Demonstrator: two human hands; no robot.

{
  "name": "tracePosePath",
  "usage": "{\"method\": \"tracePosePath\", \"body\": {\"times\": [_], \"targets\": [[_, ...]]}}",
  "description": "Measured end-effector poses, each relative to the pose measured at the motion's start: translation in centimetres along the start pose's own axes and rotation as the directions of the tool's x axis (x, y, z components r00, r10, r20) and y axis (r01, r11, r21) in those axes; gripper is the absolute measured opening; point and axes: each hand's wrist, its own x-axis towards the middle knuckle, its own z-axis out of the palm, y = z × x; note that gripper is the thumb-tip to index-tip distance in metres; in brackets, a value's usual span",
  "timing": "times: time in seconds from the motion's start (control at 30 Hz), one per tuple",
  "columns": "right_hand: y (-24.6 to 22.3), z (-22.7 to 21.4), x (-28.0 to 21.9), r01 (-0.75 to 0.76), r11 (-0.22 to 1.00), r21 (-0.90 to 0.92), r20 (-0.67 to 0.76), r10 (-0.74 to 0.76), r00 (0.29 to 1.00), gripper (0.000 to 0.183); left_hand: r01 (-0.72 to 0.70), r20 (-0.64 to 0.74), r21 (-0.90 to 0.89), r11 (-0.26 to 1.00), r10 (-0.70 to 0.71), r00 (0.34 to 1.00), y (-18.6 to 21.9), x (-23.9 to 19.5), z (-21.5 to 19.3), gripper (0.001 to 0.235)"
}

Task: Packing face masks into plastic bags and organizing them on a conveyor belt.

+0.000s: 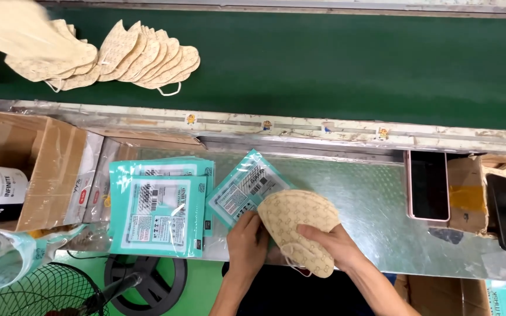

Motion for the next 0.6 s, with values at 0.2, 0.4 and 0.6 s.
{"method": "tracePosePath", "body": {"times": [0.2, 0.4, 0.6], "targets": [[-0.1, -0.6, -0.1, -0.002, 1.0, 0.002, 0.048, 0.002, 0.999, 0.056, -0.068, 0.029, -0.001, 0.998, 0.068, 0.997, 1.8, 1.1, -1.8, 0.036], [-1.9, 0.3, -1.4, 0.065, 0.996, -0.062, 0.083, -0.06, 0.995, 0.057, -0.178, -0.019, 0.085, 0.98, 0.18, 0.983, 0.1, 0.3, -0.9, 0.036], [-3.6, 1.2, -2.1, 0.138, 0.949, -0.283, 0.08, -0.12, 0.99, 0.058, -0.2, -0.141, 0.355, 0.913, 0.264, 0.954, 0.9, 1.5, -1.7, 0.033]]}}
